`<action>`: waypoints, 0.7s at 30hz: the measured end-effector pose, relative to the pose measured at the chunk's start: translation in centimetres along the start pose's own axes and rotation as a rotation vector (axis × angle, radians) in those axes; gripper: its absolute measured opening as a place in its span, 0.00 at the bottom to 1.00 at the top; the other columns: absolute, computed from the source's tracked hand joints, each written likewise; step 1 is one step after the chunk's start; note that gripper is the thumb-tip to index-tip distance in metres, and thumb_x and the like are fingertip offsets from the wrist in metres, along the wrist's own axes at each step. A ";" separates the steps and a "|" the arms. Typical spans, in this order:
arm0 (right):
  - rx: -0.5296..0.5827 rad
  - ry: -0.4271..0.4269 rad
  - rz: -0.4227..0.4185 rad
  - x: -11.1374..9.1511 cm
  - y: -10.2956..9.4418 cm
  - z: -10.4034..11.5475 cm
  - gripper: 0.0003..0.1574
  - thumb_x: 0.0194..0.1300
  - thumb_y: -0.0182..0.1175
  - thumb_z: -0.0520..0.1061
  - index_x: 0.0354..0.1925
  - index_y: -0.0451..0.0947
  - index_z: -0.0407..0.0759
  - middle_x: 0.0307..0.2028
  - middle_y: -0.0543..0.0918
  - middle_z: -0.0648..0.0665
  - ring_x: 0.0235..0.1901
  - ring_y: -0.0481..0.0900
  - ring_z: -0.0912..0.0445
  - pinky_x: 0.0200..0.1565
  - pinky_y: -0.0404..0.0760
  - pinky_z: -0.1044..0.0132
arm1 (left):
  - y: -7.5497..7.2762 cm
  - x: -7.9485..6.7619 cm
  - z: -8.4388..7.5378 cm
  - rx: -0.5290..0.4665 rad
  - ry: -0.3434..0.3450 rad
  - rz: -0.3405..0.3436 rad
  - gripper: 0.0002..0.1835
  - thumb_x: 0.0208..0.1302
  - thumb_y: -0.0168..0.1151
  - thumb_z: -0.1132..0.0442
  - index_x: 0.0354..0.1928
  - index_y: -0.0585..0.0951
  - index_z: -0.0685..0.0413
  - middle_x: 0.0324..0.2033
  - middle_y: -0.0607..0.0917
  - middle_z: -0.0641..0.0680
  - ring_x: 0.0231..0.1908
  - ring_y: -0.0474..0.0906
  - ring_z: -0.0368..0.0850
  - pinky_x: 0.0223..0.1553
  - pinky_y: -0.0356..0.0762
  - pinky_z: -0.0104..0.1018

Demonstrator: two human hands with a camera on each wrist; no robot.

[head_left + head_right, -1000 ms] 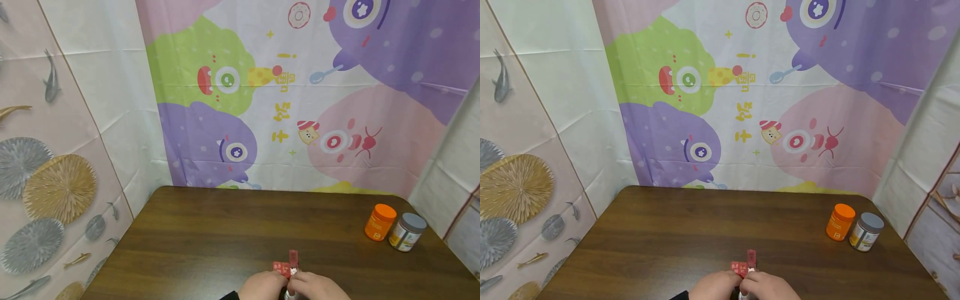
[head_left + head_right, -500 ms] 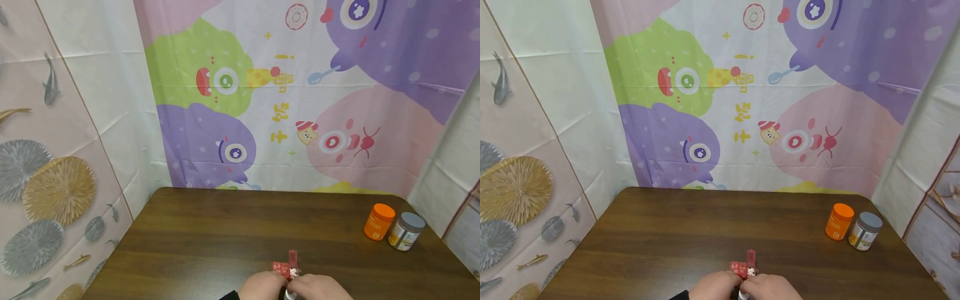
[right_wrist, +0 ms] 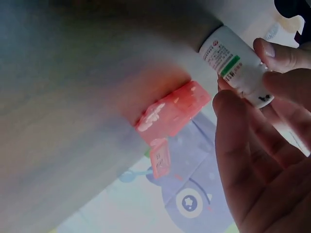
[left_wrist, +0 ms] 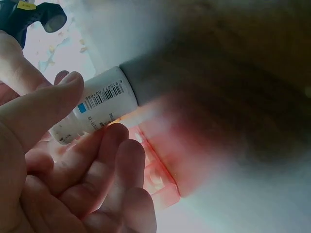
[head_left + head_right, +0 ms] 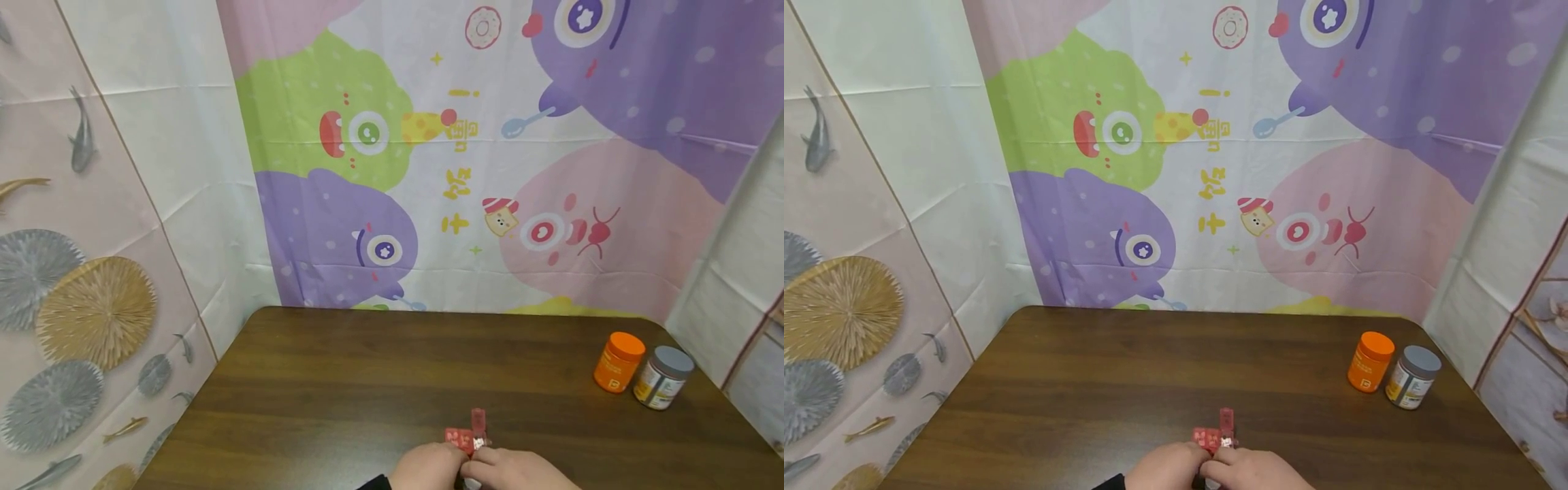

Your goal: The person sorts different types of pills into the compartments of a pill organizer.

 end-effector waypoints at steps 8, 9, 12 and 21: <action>-0.062 -0.042 0.047 0.3 -0.4 0.1 0.12 0.69 0.56 0.53 0.46 0.80 0.51 0.42 0.79 0.57 0.38 0.72 0.71 0.35 0.74 0.82 | 0.1 0.1 0.1 -0.053 0.015 0.017 0.07 0.55 0.69 0.51 0.35 0.85 0.41 0.25 0.83 0.37 0.24 0.71 0.27 0.26 0.73 0.24; -0.044 -0.022 0.055 0.3 -0.4 0.0 0.12 0.70 0.56 0.54 0.46 0.79 0.51 0.41 0.78 0.58 0.37 0.72 0.72 0.34 0.73 0.82 | 0.0 0.1 0.1 -0.056 0.016 0.013 0.09 0.55 0.69 0.50 0.36 0.85 0.41 0.26 0.83 0.37 0.24 0.71 0.27 0.26 0.73 0.24; -0.001 0.062 0.079 0.3 -0.2 -0.3 0.13 0.69 0.56 0.57 0.43 0.78 0.52 0.35 0.75 0.61 0.31 0.69 0.73 0.30 0.70 0.82 | 0.0 0.0 0.1 -0.050 0.023 0.004 0.11 0.54 0.68 0.50 0.39 0.84 0.41 0.25 0.83 0.38 0.23 0.71 0.28 0.25 0.72 0.24; 0.006 0.266 0.100 0.1 0.0 -1.0 0.20 0.65 0.56 0.66 0.40 0.72 0.54 0.31 0.76 0.62 0.27 0.70 0.70 0.26 0.73 0.71 | 0.0 0.0 0.0 -0.052 0.045 0.011 0.10 0.52 0.70 0.52 0.36 0.86 0.41 0.26 0.84 0.37 0.25 0.72 0.26 0.27 0.73 0.23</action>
Point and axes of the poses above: each hand's wrist, its own x-axis towards the middle knuckle, its own y-axis out of the palm, z = x × y, the point moved 5 cm from there along x, towards the middle knuckle
